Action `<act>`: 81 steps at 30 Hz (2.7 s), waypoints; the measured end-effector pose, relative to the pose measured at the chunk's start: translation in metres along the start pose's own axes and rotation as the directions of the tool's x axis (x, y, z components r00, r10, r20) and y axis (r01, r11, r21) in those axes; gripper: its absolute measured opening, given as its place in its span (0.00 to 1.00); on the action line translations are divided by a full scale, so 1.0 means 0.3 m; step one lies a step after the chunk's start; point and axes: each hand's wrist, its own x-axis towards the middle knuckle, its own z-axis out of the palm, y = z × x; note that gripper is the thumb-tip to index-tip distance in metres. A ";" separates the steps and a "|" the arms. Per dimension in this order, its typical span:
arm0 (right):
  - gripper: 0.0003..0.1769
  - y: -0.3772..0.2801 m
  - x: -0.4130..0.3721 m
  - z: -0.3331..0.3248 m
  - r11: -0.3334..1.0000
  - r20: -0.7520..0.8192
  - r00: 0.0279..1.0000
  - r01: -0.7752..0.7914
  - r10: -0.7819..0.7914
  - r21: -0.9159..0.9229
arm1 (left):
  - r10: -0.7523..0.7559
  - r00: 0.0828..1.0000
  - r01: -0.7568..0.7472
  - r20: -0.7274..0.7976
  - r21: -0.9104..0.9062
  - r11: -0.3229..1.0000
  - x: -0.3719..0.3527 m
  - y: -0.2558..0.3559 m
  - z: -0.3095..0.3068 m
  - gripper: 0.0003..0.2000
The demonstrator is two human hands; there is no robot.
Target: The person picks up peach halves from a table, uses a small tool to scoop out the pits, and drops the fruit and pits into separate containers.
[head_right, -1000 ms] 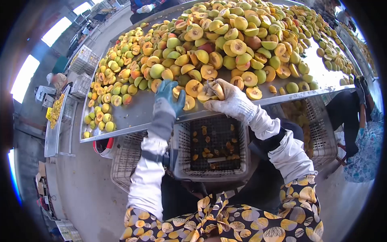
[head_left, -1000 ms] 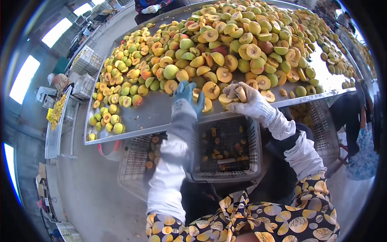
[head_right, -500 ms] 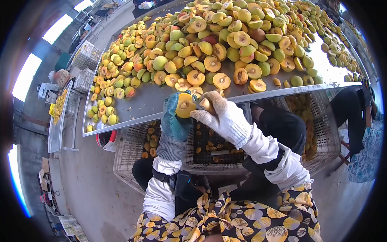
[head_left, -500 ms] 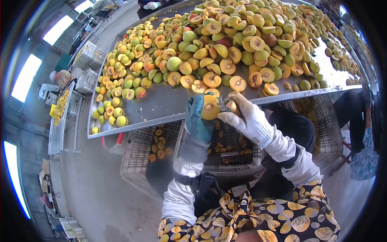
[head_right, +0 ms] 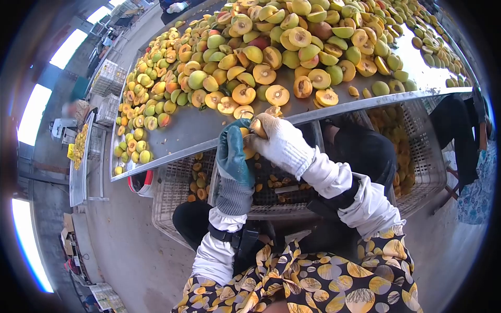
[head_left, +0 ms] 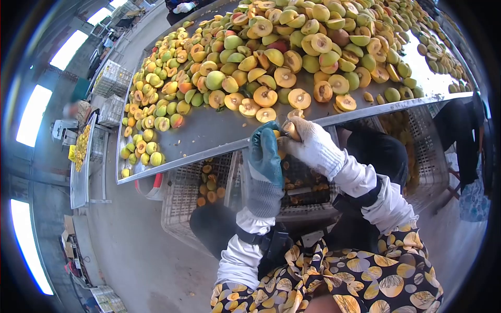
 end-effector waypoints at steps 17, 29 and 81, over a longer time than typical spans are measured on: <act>0.24 -0.012 -0.066 0.044 0.980 0.127 0.985 0.135 -0.117 -0.145 | -0.095 0.995 0.095 0.007 -0.138 0.986 0.027 -0.047 -0.100 0.23; 0.25 -0.012 -0.076 0.058 0.998 0.165 0.985 0.050 -0.041 -0.046 | -0.127 0.989 0.095 -0.078 -0.324 0.941 0.006 -0.020 -0.042 0.26; 0.30 0.125 -0.062 0.018 0.947 0.418 0.889 -0.049 0.187 -0.318 | -0.280 0.960 0.040 0.027 0.972 0.232 0.557 -0.145 -0.103 0.31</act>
